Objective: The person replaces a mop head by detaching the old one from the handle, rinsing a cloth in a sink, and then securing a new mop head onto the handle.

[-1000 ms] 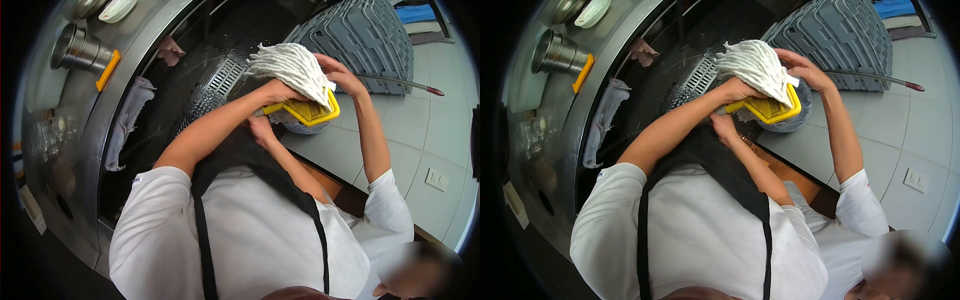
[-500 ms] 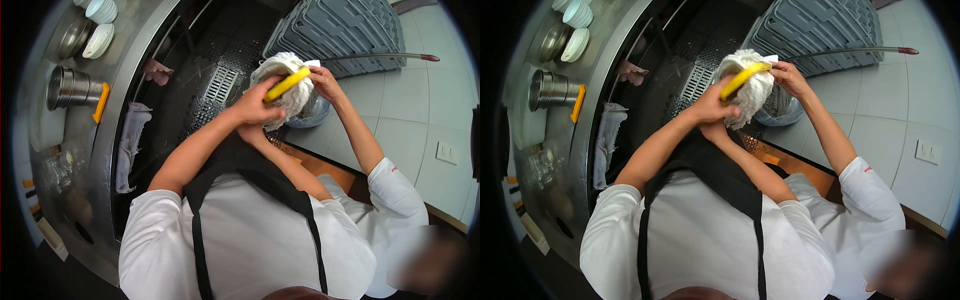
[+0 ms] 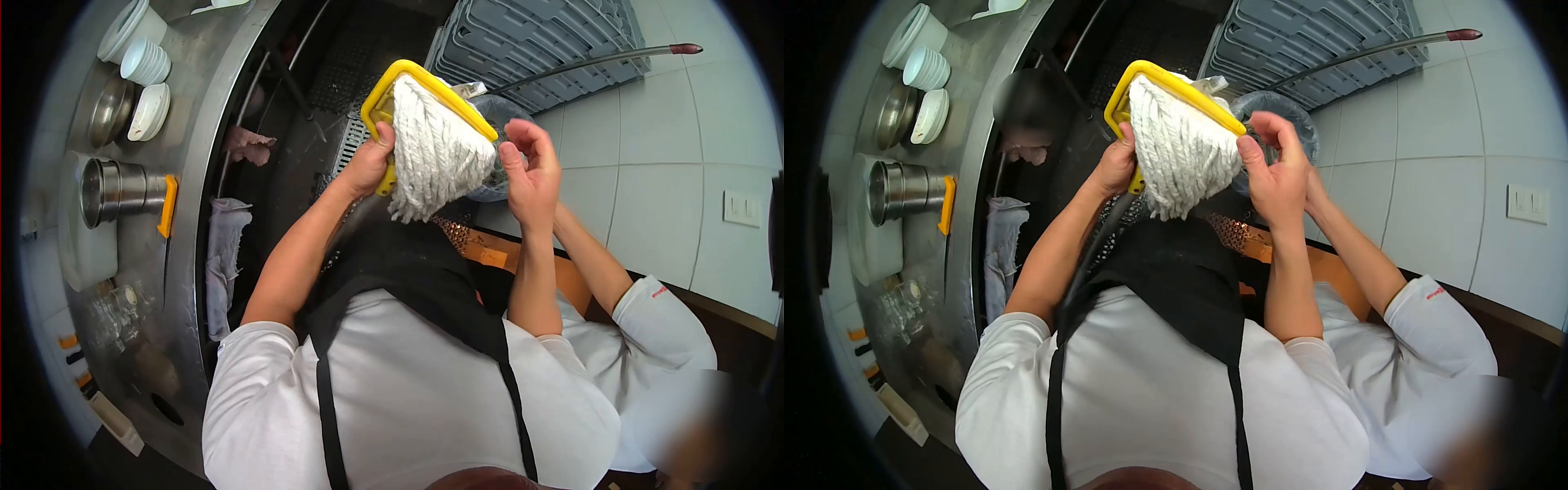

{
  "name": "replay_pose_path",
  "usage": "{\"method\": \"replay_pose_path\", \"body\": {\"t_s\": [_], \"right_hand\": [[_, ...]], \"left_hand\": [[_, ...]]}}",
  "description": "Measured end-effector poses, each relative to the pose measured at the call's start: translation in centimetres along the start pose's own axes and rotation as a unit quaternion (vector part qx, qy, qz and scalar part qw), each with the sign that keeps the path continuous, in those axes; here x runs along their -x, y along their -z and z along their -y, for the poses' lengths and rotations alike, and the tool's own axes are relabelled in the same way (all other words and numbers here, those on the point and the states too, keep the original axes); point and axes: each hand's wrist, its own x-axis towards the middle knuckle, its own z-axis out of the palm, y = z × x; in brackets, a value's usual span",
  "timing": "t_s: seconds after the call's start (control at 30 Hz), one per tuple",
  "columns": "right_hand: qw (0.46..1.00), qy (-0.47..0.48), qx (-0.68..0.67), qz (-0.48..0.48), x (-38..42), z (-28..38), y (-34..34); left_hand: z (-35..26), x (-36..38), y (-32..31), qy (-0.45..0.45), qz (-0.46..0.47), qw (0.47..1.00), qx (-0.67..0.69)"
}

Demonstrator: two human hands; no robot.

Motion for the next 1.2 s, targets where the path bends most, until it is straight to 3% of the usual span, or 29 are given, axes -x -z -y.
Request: {"method": "replay_pose_path", "body": {"t_s": [0.1,0.13,0.17,0.23,0.27,0.33,0.43,0.47,0.57,0.6,0.63,0.67,0.73,0.77,0.83,0.9,0.97,1.07,1.2], "right_hand": [[0.992,0.030,0.096,-0.074,0.9,-2.0,-2.0],[0.968,0.134,0.198,-0.075,1.4,-2.4,-2.5],[0.948,0.165,0.257,-0.089,2.4,-2.4,-3.1],[0.973,0.147,0.137,-0.117,3.4,-1.8,-5.0],[0.988,0.076,-0.009,-0.131,3.9,-2.8,-5.1],[0.942,-0.062,-0.293,-0.153,4.9,-4.9,-5.3],[0.939,-0.138,-0.309,-0.065,4.9,-5.1,-4.5],[0.925,-0.170,-0.334,-0.064,5.0,-5.6,-4.3],[0.962,-0.093,-0.163,-0.199,6.6,-5.0,-5.0],[0.977,0.046,0.004,-0.208,7.5,-4.9,-5.3],[0.960,0.219,0.056,-0.164,7.7,-3.5,-5.3],[0.967,0.243,0.055,-0.043,8.2,-1.6,-5.1],[0.964,0.091,-0.055,0.245,7.4,0.5,-7.4],[0.937,0.053,0.013,0.346,7.0,-1.3,-8.2],[0.983,-0.072,0.049,0.162,6.5,-2.4,-8.8],[0.991,-0.132,0.004,-0.003,5.6,-2.9,-8.3],[0.991,-0.022,0.119,-0.056,4.1,-3.3,-6.8],[0.994,0.010,0.068,-0.090,3.5,-4.1,-8.6],[0.974,-0.099,-0.150,-0.138,2.3,-3.9,-9.6]], "left_hand": [[-0.1,0.1,0.0,0.015,0.009,0.999,0.038],[-0.1,0.2,-0.1,0.014,0.002,0.999,0.034],[-0.3,0.3,-0.3,0.011,0.003,0.999,0.036],[-0.7,0.5,-0.5,0.008,0.002,0.999,0.039],[-0.5,0.7,-0.2,0.008,0.004,0.999,0.043],[-0.2,0.7,0.9,0.006,0.014,0.999,0.052],[-0.4,0.6,1.5,0.035,0.025,0.997,0.061],[0.0,0.6,1.5,0.039,-0.010,0.999,0.005],[0.6,-0.2,-1.3,-0.037,-0.066,0.996,-0.039],[0.8,-0.6,-1.5,-0.042,-0.055,0.997,-0.030],[0.9,-1.2,-1.5,-0.053,-0.041,0.997,-0.046],[1.0,-1.7,-1.4,-0.062,-0.028,0.996,-0.061],[1.0,-1.7,-2.1,-0.050,0.004,0.997,-0.056],[0.5,-1.7,-2.4,-0.040,0.013,0.998,-0.041],[-0.4,-1.8,-2.3,-0.021,0.026,0.999,-0.014],[-0.9,-2.4,-1.1,0.009,0.056,0.998,-0.034],[-1.6,-3.1,-1.0,-0.006,0.082,0.994,-0.068],[-1.6,-3.7,-3.4,-0.075,0.025,0.995,-0.059],[-0.9,-4.2,-3.6,-0.076,0.034,0.994,-0.069]]}}
